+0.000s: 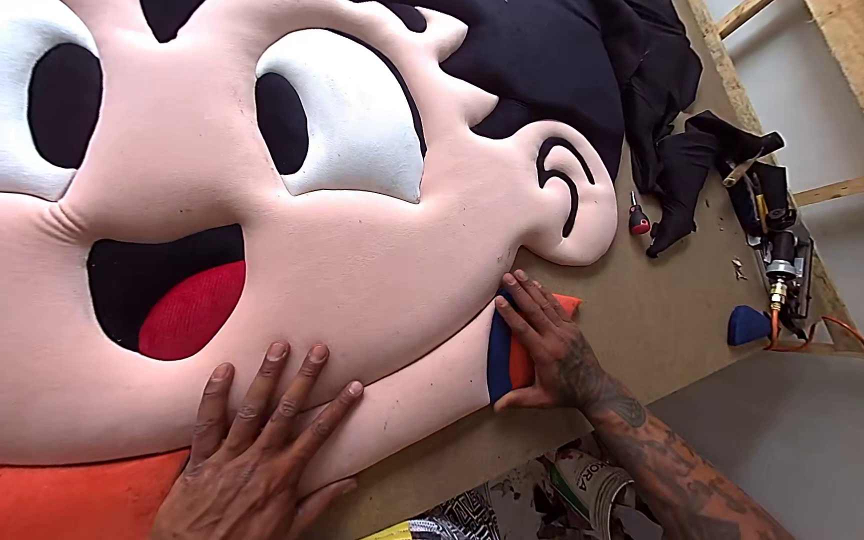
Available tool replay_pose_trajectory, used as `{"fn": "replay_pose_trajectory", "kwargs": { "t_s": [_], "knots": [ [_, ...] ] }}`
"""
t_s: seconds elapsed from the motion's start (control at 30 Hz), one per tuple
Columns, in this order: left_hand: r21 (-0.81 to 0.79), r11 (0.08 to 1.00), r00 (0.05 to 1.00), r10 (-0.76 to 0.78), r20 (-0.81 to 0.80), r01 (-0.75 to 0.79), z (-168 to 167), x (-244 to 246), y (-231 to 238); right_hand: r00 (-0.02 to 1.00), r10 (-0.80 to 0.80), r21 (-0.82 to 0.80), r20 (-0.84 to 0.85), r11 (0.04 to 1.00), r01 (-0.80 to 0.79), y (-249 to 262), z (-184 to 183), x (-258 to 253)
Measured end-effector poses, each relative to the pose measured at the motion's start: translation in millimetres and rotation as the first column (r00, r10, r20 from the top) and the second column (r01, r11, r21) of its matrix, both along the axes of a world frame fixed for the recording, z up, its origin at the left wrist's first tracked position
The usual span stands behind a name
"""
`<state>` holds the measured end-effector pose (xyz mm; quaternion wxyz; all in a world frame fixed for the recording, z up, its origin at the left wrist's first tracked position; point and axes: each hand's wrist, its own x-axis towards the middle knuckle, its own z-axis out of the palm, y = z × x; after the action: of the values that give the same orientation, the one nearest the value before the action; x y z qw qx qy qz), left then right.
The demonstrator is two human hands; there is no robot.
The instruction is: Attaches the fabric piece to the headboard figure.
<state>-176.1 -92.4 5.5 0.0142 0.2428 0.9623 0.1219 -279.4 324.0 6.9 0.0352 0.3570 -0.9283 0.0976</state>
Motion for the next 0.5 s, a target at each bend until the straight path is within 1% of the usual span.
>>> {"fn": "replay_pose_trajectory", "kwargs": {
  "t_s": [0.07,0.17,0.33,0.43,0.5],
  "knots": [
    [0.003,1.000,1.000,0.000,0.009,0.000,1,-1,-1,1.000,0.028,0.020,-0.008,0.999,-0.028,-3,-6,-4],
    [0.001,1.000,1.000,-0.010,0.030,0.010,2,-3,0,1.000,0.027,0.032,0.002,0.999,-0.027,-4,-6,-5],
    [-0.011,0.999,0.998,-0.030,0.047,0.031,2,-4,-3,1.000,0.003,-0.002,-0.010,1.000,-0.003,-2,-8,-2],
    [-0.010,1.000,0.998,-0.025,0.055,0.025,3,-1,-1,0.990,-0.131,-0.058,-0.045,0.990,0.128,4,-12,15],
    [-0.002,1.000,0.998,-0.015,0.062,0.015,4,-1,1,0.972,-0.224,-0.069,-0.072,0.973,0.220,8,-13,25]
  ]
}}
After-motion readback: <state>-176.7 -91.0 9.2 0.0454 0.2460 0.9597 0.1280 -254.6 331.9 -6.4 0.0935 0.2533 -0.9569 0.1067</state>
